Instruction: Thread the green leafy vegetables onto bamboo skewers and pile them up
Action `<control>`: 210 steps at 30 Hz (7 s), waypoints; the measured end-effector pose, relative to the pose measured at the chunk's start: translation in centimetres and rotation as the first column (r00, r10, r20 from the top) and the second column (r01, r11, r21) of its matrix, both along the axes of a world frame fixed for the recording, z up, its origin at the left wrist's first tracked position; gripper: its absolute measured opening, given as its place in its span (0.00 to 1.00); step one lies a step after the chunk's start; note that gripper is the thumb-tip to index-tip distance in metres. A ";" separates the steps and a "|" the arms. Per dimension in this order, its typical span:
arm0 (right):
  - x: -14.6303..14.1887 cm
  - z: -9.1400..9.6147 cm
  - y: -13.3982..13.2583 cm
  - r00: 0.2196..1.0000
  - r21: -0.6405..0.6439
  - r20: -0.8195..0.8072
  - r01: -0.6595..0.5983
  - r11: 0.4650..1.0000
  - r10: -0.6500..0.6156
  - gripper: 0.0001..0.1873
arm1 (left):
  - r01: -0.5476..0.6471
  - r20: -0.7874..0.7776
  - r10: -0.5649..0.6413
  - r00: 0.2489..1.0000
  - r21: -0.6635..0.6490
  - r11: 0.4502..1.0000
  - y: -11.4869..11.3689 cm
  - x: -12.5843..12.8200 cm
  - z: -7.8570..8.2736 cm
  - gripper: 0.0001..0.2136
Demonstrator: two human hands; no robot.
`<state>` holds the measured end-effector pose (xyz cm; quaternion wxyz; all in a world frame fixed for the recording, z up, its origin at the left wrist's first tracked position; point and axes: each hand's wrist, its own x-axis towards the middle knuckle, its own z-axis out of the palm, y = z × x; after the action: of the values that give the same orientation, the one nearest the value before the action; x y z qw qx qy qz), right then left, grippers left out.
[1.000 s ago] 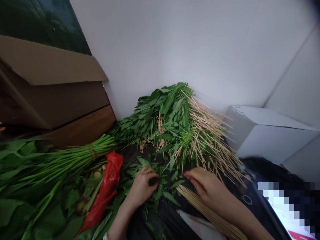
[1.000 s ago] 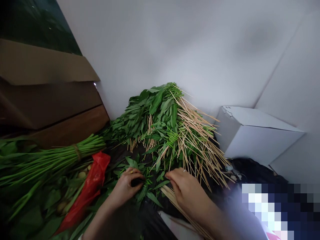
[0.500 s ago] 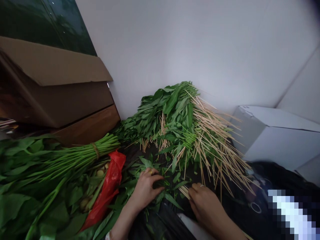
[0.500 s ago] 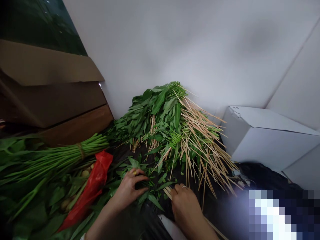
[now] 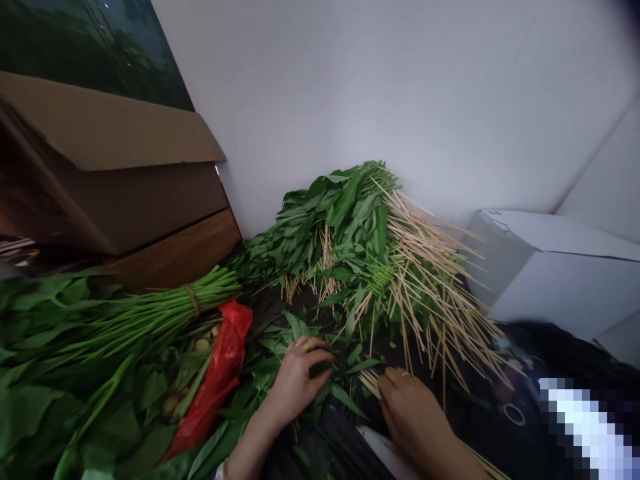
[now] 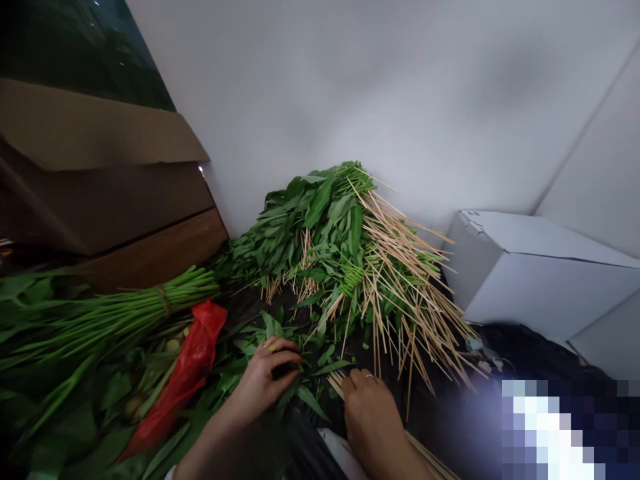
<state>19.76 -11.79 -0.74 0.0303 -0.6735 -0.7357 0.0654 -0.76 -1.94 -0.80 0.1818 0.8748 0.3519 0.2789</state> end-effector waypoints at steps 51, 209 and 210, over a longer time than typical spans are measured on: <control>-1.0 -1.9 0.5 0.974 0.759 0.129 -0.217 0.614 0.184 0.20 | 0.252 0.614 0.290 0.734 -0.643 0.723 -1.4 1.5 0.6 0.13; -0.9 -1.7 0.0 0.984 0.716 -0.002 -0.124 0.687 0.180 0.15 | 0.303 0.713 0.405 0.572 -0.643 0.704 -0.7 1.0 -0.1 0.12; -0.9 -1.7 0.0 0.983 0.715 -0.002 -0.125 0.688 0.181 0.15 | 0.296 0.710 0.405 0.576 -0.643 0.706 -0.7 1.0 -0.1 0.13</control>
<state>18.86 -11.75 -2.45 0.3090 -0.5427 -0.7557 -0.1970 0.25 -2.61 -0.92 0.6319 0.4916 0.3349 0.4969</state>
